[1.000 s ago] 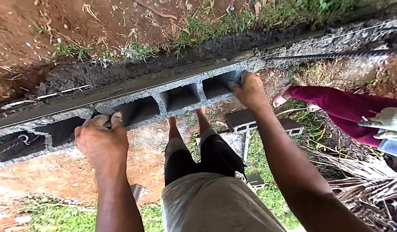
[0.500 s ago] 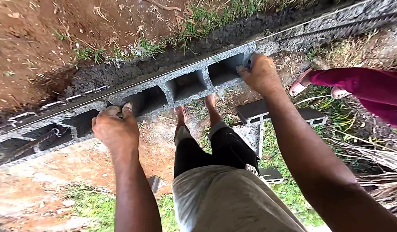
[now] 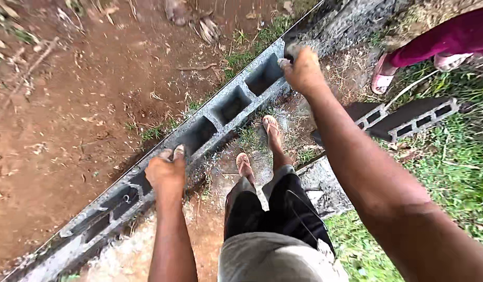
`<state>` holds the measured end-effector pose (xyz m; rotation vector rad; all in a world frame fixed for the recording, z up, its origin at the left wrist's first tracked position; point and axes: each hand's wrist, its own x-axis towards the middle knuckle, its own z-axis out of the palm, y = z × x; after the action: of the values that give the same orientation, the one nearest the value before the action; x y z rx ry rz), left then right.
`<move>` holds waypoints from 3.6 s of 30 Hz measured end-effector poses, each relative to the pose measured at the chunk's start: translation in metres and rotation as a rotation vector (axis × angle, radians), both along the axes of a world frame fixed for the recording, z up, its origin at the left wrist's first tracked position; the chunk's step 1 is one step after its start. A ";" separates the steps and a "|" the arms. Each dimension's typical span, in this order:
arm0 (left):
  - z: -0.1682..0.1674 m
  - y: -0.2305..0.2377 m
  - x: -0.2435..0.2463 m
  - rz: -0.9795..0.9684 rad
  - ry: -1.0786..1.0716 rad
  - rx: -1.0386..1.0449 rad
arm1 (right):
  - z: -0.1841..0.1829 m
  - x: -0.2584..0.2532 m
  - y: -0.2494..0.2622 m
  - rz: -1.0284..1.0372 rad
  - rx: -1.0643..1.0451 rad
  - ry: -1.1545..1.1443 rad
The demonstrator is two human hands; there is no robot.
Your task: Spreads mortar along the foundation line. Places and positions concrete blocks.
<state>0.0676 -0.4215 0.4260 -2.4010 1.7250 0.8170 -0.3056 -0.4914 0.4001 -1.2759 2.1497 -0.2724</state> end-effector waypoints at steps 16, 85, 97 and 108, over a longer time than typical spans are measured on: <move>0.001 0.024 0.018 -0.099 0.118 -0.072 | 0.000 -0.022 -0.008 0.017 0.026 -0.077; -0.034 0.149 -0.161 1.901 1.077 -0.852 | -0.002 -0.047 -0.054 0.382 0.574 -0.374; -0.132 0.102 -0.318 1.946 1.245 -0.607 | -0.008 -0.045 -0.053 0.444 0.569 -0.352; -0.217 0.013 -0.192 2.209 1.291 -0.763 | -0.016 -0.044 -0.059 0.279 0.595 -0.406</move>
<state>-0.1245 -0.4089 0.2089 1.1640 0.9106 -0.6801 -0.3496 -0.5503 0.3836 -1.0375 1.5211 0.2015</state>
